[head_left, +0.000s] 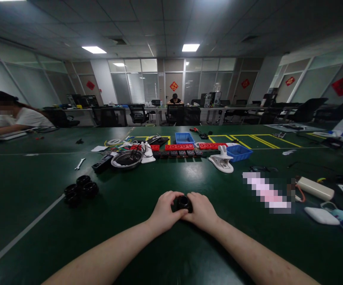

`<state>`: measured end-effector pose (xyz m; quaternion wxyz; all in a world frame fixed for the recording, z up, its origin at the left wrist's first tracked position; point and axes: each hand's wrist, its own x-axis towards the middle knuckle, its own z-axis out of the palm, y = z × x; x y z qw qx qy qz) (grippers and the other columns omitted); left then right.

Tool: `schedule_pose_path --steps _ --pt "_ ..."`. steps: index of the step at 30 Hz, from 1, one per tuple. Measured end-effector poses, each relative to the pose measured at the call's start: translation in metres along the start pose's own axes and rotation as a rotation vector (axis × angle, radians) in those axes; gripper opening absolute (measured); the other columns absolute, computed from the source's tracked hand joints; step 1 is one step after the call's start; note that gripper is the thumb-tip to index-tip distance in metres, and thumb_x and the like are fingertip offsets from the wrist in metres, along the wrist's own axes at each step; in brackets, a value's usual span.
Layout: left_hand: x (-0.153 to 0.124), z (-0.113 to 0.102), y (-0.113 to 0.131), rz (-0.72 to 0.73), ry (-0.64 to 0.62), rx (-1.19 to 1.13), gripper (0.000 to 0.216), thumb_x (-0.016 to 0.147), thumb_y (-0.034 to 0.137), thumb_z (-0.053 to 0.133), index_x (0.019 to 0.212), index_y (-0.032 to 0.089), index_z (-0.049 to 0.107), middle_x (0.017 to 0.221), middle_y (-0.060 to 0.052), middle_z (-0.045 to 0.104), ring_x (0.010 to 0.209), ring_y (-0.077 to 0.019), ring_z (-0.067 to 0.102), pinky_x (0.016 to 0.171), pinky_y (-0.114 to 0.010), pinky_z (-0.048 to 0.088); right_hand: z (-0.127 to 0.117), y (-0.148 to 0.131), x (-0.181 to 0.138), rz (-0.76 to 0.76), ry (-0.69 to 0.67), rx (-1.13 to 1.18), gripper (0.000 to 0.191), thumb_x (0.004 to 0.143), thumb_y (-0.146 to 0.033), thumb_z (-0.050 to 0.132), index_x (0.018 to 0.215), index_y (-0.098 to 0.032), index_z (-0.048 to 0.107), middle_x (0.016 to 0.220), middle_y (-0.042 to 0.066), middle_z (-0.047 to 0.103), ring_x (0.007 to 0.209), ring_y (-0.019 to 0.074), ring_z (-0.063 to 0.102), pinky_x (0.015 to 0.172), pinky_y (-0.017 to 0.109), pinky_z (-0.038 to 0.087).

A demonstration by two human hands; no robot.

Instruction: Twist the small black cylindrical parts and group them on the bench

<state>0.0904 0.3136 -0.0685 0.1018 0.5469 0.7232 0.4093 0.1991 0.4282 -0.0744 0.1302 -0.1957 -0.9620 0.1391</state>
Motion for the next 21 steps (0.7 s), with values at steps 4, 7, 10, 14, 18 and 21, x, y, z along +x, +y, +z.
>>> schedule_pose_path --steps 4,7,10,14,18,21 --pt "0.003 -0.003 -0.003 0.033 -0.058 -0.048 0.036 0.063 0.023 0.068 0.097 0.021 0.056 0.086 -0.001 0.054 0.077 -0.0174 0.049 0.067 -0.027 0.041 -0.003 0.013 0.005 -0.144 -0.104 0.291 0.042 0.058 -0.038 0.068 0.092 -0.018 0.055 0.085 0.003 0.054 0.077 0.0184 0.050 0.066 0.027 0.037" --pt "0.006 -0.006 -0.006 0.056 -0.120 -0.094 0.037 0.063 0.024 0.068 0.098 0.021 0.056 0.087 -0.001 0.053 0.077 -0.0168 0.049 0.068 -0.027 0.042 -0.008 0.022 0.010 -0.168 -0.235 0.459 0.036 0.058 -0.030 0.069 0.089 -0.016 0.057 0.083 0.001 0.054 0.076 0.0171 0.050 0.065 0.026 0.038" --pt "0.007 -0.008 -0.006 0.103 -0.157 -0.124 0.037 0.064 0.025 0.069 0.098 0.021 0.055 0.093 -0.003 0.052 0.087 -0.0190 0.049 0.076 -0.030 0.041 -0.013 0.026 0.012 -0.141 -0.311 0.553 0.035 0.057 -0.026 0.070 0.088 -0.015 0.057 0.082 0.000 0.053 0.076 0.0166 0.049 0.065 0.026 0.038" --pt "0.006 -0.009 -0.007 0.141 -0.192 -0.157 0.037 0.064 0.023 0.069 0.097 0.021 0.055 0.093 -0.002 0.051 0.087 -0.0181 0.048 0.075 -0.028 0.040 -0.020 0.024 0.010 -0.111 -0.376 0.566 0.034 0.054 -0.023 0.072 0.084 -0.014 0.057 0.080 -0.001 0.052 0.076 0.0165 0.049 0.065 0.025 0.038" --pt "0.005 -0.007 -0.009 0.117 -0.218 -0.188 0.039 0.063 0.022 0.069 0.099 0.021 0.054 0.090 -0.001 0.050 0.079 -0.0152 0.048 0.068 -0.025 0.040 -0.023 0.023 0.008 -0.106 -0.409 0.619 0.036 0.055 -0.019 0.071 0.089 -0.015 0.058 0.084 -0.001 0.053 0.079 0.0169 0.049 0.068 0.026 0.038" --pt "0.005 -0.007 -0.009 0.082 -0.235 -0.185 0.039 0.062 0.021 0.069 0.098 0.021 0.054 0.089 0.000 0.049 0.075 -0.0141 0.047 0.066 -0.024 0.040 -0.024 0.022 0.008 -0.115 -0.445 0.702 0.035 0.057 -0.016 0.068 0.090 -0.016 0.058 0.084 -0.001 0.055 0.080 0.0164 0.049 0.069 0.025 0.038"
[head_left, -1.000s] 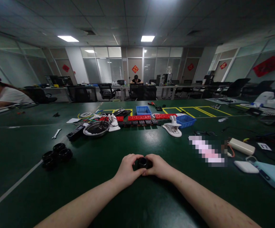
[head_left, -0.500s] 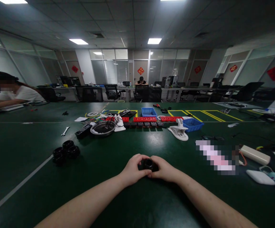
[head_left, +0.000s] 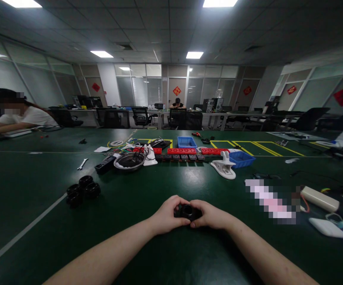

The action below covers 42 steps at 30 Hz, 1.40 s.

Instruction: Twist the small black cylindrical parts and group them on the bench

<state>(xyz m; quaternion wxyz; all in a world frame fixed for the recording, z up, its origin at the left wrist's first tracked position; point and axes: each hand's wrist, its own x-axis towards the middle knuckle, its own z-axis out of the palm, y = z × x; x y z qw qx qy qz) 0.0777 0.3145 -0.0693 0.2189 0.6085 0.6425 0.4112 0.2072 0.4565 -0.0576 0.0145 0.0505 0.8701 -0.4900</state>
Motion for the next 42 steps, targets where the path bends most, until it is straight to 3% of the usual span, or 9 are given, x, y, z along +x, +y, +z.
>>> schedule_pose_path --steps 13,20,25,32,34,38,42 --pt "0.001 0.001 0.002 -0.043 -0.006 -0.016 0.038 0.061 0.019 0.069 0.096 0.020 0.054 0.090 0.000 0.048 0.075 -0.0139 0.047 0.065 -0.023 0.040 0.002 0.000 0.000 0.023 0.004 0.031 0.034 0.056 -0.015 0.069 0.089 -0.015 0.059 0.080 -0.002 0.055 0.075 0.0149 0.050 0.065 0.024 0.039" --pt "-0.002 0.006 0.005 -0.055 0.051 0.006 0.038 0.059 0.024 0.072 0.093 0.019 0.055 0.087 -0.001 0.049 0.075 -0.0150 0.047 0.064 -0.024 0.039 0.008 0.008 0.002 0.055 0.108 -0.049 0.036 0.051 -0.022 0.074 0.081 -0.014 0.056 0.076 -0.003 0.054 0.071 0.0142 0.049 0.058 0.021 0.036" --pt "-0.003 0.009 0.009 -0.089 0.109 0.041 0.036 0.059 0.020 0.070 0.092 0.019 0.054 0.089 -0.001 0.050 0.080 -0.0169 0.048 0.068 -0.026 0.039 0.018 0.005 0.004 0.108 0.251 -0.240 0.040 0.047 -0.032 0.075 0.072 -0.016 0.049 0.071 -0.003 0.051 0.064 0.0130 0.046 0.052 0.020 0.032" --pt "-0.003 0.011 0.012 -0.161 0.185 0.061 0.032 0.061 0.017 0.066 0.090 0.018 0.053 0.090 -0.003 0.050 0.081 -0.0181 0.047 0.070 -0.029 0.040 0.038 -0.001 0.007 0.161 0.472 -0.655 0.028 0.059 -0.038 0.063 0.073 -0.017 0.050 0.075 0.004 0.056 0.070 0.0189 0.050 0.060 0.028 0.032" --pt "-0.003 0.011 0.011 -0.154 0.187 0.060 0.032 0.061 0.017 0.066 0.090 0.018 0.053 0.089 -0.003 0.050 0.080 -0.0179 0.048 0.069 -0.028 0.040 0.036 0.000 0.007 0.108 0.448 -0.609 0.031 0.059 -0.037 0.064 0.079 -0.017 0.052 0.081 0.005 0.056 0.075 0.0206 0.051 0.065 0.029 0.034" --pt "-0.003 0.010 0.008 -0.109 0.159 0.041 0.040 0.062 0.017 0.066 0.100 0.019 0.053 0.092 -0.003 0.050 0.083 -0.0178 0.048 0.071 -0.028 0.040 0.021 0.006 0.007 -0.087 0.259 -0.358 0.042 0.056 -0.030 0.070 0.093 -0.018 0.055 0.088 0.003 0.056 0.082 0.0203 0.051 0.071 0.029 0.038" --pt "-0.002 0.006 0.008 -0.063 0.102 0.067 0.047 0.065 0.024 0.066 0.109 0.022 0.052 0.090 -0.002 0.050 0.081 -0.0178 0.049 0.070 -0.028 0.041 0.008 0.009 0.006 -0.108 0.127 -0.140 0.031 0.060 -0.023 0.068 0.089 -0.016 0.058 0.084 0.001 0.057 0.078 0.0173 0.052 0.069 0.027 0.040"
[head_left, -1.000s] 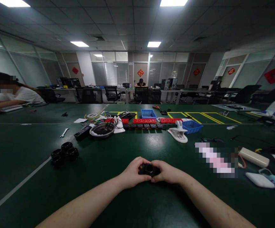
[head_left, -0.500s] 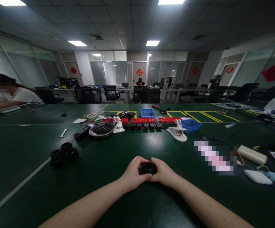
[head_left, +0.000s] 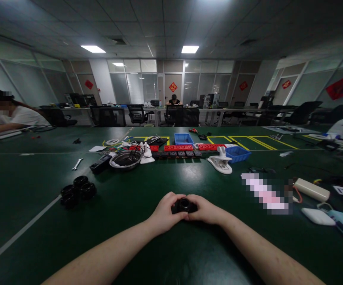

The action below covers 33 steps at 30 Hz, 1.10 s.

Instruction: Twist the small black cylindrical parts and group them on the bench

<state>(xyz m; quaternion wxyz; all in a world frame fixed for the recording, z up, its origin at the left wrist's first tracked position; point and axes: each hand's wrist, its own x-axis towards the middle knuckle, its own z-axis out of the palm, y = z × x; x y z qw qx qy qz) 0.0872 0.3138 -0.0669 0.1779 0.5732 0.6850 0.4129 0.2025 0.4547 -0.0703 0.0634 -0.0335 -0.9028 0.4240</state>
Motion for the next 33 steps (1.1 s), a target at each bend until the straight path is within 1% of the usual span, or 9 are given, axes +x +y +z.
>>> schedule_pose_path --steps 6,9,12,17,22,26,29,31,33 --pt "0.003 -0.014 0.005 0.090 -0.089 0.114 0.043 0.069 0.031 0.063 0.111 0.025 0.054 0.091 -0.002 0.054 0.086 -0.0195 0.050 0.074 -0.030 0.040 -0.002 0.000 0.000 0.069 -0.009 0.019 0.029 0.059 -0.024 0.069 0.084 -0.015 0.059 0.082 0.000 0.056 0.075 0.0162 0.051 0.066 0.025 0.039" --pt "0.006 -0.019 0.007 0.087 -0.131 0.158 0.037 0.070 0.032 0.062 0.106 0.025 0.057 0.087 -0.002 0.056 0.082 -0.0188 0.052 0.071 -0.029 0.040 -0.001 -0.001 0.001 0.092 -0.003 0.001 0.029 0.057 -0.023 0.070 0.082 -0.014 0.059 0.078 -0.001 0.054 0.073 0.0157 0.051 0.063 0.024 0.038" --pt "0.008 -0.020 0.010 0.051 -0.142 0.172 0.036 0.068 0.033 0.063 0.103 0.023 0.058 0.086 -0.002 0.057 0.079 -0.0180 0.053 0.067 -0.027 0.040 -0.001 -0.001 0.002 0.114 0.004 0.002 0.030 0.056 -0.022 0.071 0.083 -0.015 0.059 0.076 -0.001 0.053 0.072 0.0153 0.050 0.063 0.024 0.037" --pt "0.004 -0.015 0.013 0.019 -0.078 0.164 0.033 0.067 0.032 0.064 0.098 0.023 0.060 0.086 -0.002 0.058 0.080 -0.0187 0.053 0.068 -0.027 0.040 0.005 0.000 0.000 0.153 0.081 -0.059 0.031 0.054 -0.029 0.071 0.079 -0.015 0.058 0.073 -0.002 0.053 0.068 0.0142 0.049 0.057 0.022 0.035" --pt "-0.001 -0.006 0.014 -0.036 0.045 0.226 0.033 0.065 0.031 0.064 0.097 0.022 0.059 0.084 -0.002 0.059 0.078 -0.0208 0.053 0.073 -0.033 0.040 0.016 -0.002 -0.001 0.190 0.201 -0.281 0.033 0.053 -0.037 0.070 0.071 -0.017 0.051 0.070 -0.002 0.051 0.063 0.0129 0.046 0.052 0.021 0.031" --pt "-0.004 0.000 0.015 -0.046 0.106 0.242 0.033 0.067 0.033 0.063 0.098 0.022 0.059 0.086 -0.003 0.059 0.081 -0.0224 0.053 0.075 -0.035 0.040 0.024 -0.011 -0.001 0.239 0.277 -0.444 0.029 0.058 -0.037 0.065 0.072 -0.017 0.050 0.072 0.001 0.053 0.063 0.0139 0.047 0.053 0.023 0.031" --pt "-0.006 0.003 0.015 -0.044 0.130 0.246 0.032 0.067 0.034 0.063 0.097 0.021 0.058 0.087 -0.004 0.059 0.082 -0.0228 0.053 0.074 -0.035 0.040 0.028 -0.017 -0.001 0.270 0.312 -0.554 0.024 0.061 -0.034 0.062 0.073 -0.016 0.051 0.072 0.003 0.055 0.066 0.0166 0.049 0.057 0.026 0.033" --pt "-0.005 0.002 0.014 -0.027 0.125 0.234 0.033 0.067 0.032 0.063 0.098 0.021 0.058 0.087 -0.003 0.059 0.081 -0.0218 0.052 0.072 -0.033 0.040 0.025 -0.018 -0.002 0.245 0.309 -0.559 0.025 0.062 -0.035 0.062 0.075 -0.016 0.053 0.074 0.004 0.056 0.069 0.0187 0.051 0.062 0.028 0.035" --pt "-0.003 -0.001 0.011 0.003 0.081 0.205 0.033 0.068 0.029 0.063 0.100 0.021 0.057 0.086 -0.003 0.057 0.078 -0.0198 0.051 0.069 -0.030 0.040 0.019 -0.015 -0.002 0.154 0.254 -0.452 0.034 0.059 -0.035 0.066 0.085 -0.015 0.055 0.082 0.005 0.057 0.076 0.0204 0.052 0.067 0.030 0.037"
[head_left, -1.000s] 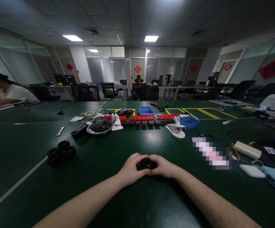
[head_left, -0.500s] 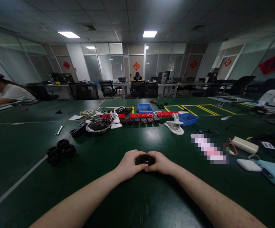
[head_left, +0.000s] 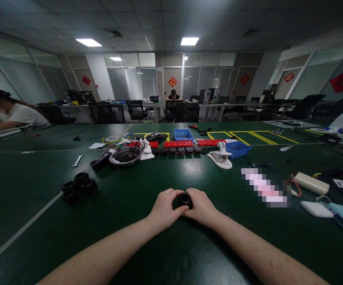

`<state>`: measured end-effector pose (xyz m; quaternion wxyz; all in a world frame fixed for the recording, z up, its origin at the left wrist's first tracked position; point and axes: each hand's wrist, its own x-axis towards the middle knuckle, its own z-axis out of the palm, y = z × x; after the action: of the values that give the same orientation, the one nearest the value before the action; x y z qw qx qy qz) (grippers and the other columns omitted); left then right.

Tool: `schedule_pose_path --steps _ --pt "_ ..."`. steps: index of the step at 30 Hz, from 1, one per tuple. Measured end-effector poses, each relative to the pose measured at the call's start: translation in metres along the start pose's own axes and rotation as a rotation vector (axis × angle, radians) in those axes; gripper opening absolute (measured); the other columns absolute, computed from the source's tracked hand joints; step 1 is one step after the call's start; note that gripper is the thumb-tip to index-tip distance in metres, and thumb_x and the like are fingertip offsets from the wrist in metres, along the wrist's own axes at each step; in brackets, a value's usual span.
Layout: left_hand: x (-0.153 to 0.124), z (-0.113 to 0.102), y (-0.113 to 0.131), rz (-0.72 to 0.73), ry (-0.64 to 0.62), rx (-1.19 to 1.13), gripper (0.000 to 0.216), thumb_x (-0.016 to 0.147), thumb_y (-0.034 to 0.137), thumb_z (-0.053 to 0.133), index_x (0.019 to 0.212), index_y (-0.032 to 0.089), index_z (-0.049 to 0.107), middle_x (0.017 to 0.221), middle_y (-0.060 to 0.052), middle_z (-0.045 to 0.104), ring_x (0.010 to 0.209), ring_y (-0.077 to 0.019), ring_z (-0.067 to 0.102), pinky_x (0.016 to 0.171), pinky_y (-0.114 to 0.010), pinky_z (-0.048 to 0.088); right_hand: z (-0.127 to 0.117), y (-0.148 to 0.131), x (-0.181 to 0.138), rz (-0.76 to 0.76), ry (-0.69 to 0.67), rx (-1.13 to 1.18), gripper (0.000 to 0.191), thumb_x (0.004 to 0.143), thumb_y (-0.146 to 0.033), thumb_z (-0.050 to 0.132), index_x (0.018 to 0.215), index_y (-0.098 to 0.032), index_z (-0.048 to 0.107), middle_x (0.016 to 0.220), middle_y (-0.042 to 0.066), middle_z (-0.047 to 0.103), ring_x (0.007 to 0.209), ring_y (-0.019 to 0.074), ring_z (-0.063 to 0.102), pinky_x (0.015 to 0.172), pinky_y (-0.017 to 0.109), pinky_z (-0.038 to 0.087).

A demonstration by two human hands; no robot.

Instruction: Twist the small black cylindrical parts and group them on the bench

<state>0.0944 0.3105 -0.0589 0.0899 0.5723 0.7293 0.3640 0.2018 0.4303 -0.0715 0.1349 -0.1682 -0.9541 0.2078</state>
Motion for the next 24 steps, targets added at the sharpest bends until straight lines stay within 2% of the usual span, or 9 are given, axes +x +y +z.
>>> schedule_pose_path --steps 3,6,8,11,16,21,24 --pt "0.005 -0.004 -0.008 0.063 -0.100 -0.068 0.035 0.069 0.027 0.063 0.102 0.022 0.056 0.083 -0.001 0.055 0.074 -0.0166 0.050 0.064 -0.026 0.040 -0.009 0.011 0.004 -0.133 -0.153 0.273 0.050 0.056 -0.028 0.070 0.101 -0.017 0.054 0.095 0.004 0.057 0.086 0.0205 0.051 0.075 0.030 0.039" --pt "0.009 -0.008 -0.014 0.106 -0.159 -0.111 0.035 0.069 0.028 0.063 0.103 0.023 0.056 0.084 0.000 0.053 0.074 -0.0150 0.049 0.063 -0.024 0.039 -0.016 0.019 0.008 -0.163 -0.317 0.507 0.044 0.061 -0.021 0.067 0.103 -0.017 0.055 0.095 0.002 0.058 0.086 0.0186 0.052 0.076 0.029 0.040" --pt "0.009 -0.009 -0.015 0.125 -0.174 -0.118 0.036 0.069 0.029 0.063 0.104 0.023 0.056 0.084 0.000 0.052 0.073 -0.0146 0.048 0.063 -0.023 0.038 -0.017 0.020 0.009 -0.144 -0.370 0.585 0.038 0.063 -0.020 0.065 0.100 -0.016 0.057 0.091 0.001 0.059 0.083 0.0174 0.053 0.073 0.027 0.040" --pt "0.009 -0.010 -0.016 0.135 -0.185 -0.127 0.036 0.070 0.030 0.063 0.104 0.023 0.055 0.084 0.000 0.052 0.074 -0.0145 0.048 0.063 -0.023 0.038 -0.017 0.020 0.009 -0.100 -0.381 0.594 0.031 0.063 -0.019 0.066 0.093 -0.014 0.059 0.083 0.000 0.058 0.075 0.0159 0.052 0.066 0.025 0.040" --pt "0.008 -0.009 -0.015 0.123 -0.178 -0.148 0.036 0.069 0.028 0.064 0.104 0.023 0.056 0.086 0.000 0.052 0.075 -0.0146 0.048 0.063 -0.023 0.039 -0.017 0.022 0.008 -0.084 -0.380 0.565 0.032 0.061 -0.019 0.067 0.092 -0.015 0.059 0.080 -0.001 0.056 0.072 0.0145 0.051 0.063 0.024 0.039" --pt "0.006 -0.007 -0.012 0.106 -0.158 -0.160 0.035 0.068 0.026 0.064 0.102 0.022 0.056 0.087 -0.001 0.052 0.075 -0.0149 0.049 0.063 -0.023 0.039 -0.014 0.023 0.008 -0.041 -0.345 0.534 0.028 0.058 -0.021 0.069 0.084 -0.014 0.060 0.073 -0.002 0.054 0.067 0.0132 0.049 0.058 0.022 0.037" --pt "0.004 -0.004 -0.008 0.077 -0.122 -0.127 0.034 0.068 0.027 0.064 0.100 0.022 0.057 0.086 -0.001 0.053 0.075 -0.0160 0.049 0.062 -0.024 0.039 -0.010 0.023 0.007 -0.009 -0.281 0.456 0.030 0.055 -0.026 0.072 0.079 -0.014 0.059 0.071 -0.002 0.053 0.065 0.0129 0.048 0.055 0.021 0.035"
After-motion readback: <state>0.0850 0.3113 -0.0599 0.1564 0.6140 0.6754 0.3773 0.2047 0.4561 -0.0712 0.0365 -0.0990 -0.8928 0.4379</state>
